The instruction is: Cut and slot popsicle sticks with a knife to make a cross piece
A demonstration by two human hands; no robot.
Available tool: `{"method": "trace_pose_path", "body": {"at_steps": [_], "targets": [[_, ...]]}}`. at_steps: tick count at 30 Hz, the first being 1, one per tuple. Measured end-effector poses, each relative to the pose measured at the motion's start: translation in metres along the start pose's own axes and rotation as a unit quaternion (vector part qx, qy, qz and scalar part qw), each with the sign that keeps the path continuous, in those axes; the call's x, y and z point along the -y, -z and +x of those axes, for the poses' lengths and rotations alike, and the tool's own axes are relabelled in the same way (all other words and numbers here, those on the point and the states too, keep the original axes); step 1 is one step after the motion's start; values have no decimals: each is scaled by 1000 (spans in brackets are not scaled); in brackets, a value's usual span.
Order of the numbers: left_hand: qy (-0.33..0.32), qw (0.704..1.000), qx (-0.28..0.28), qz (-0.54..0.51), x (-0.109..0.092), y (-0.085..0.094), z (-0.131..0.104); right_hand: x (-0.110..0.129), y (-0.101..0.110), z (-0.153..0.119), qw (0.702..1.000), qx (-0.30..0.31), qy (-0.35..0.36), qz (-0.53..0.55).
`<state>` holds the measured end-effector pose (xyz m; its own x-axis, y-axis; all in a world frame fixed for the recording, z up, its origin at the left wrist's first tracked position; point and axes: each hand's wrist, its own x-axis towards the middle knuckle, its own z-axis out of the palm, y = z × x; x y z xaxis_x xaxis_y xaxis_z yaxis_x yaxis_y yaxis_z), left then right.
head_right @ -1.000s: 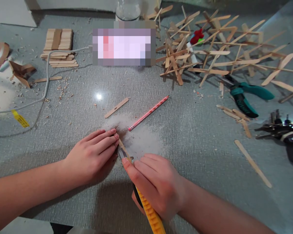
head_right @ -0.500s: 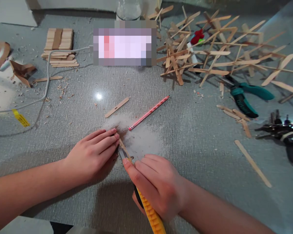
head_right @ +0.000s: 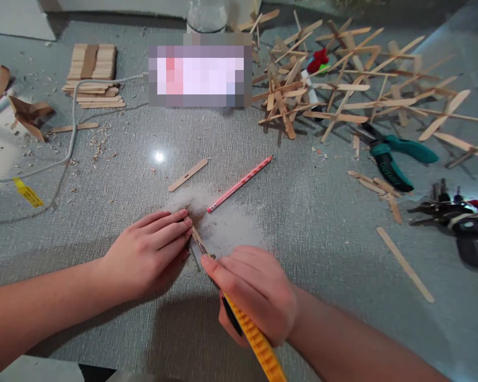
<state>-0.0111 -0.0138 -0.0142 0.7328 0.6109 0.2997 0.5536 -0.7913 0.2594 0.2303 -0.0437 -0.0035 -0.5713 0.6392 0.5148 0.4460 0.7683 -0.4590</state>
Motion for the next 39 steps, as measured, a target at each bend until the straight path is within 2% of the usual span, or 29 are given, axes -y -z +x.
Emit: {"method": "trace_pose_path", "body": {"at_steps": [11,19,27,32,37,39], "targets": [[-4,1000,-5,-5,0,0,1,-4,-5,-5,999,22,0,35],[-4,1000,-4,-3,0,1,1,-4,-8,-4,1000,-1,-12,21],[-3,1000,-8,-11,1,1,1,-6,-7,-1,1000,7,12,28],[-5,1000,-3,-22,1,-1,1,-3,-9,1,999,24,-4,31],[-4,1000,-8,-29,1,0,2,-2,-6,9,998,3,1,56],[-8,1000,-7,-25,1,-1,1,-1,-4,10,998,20,-16,54]]}}
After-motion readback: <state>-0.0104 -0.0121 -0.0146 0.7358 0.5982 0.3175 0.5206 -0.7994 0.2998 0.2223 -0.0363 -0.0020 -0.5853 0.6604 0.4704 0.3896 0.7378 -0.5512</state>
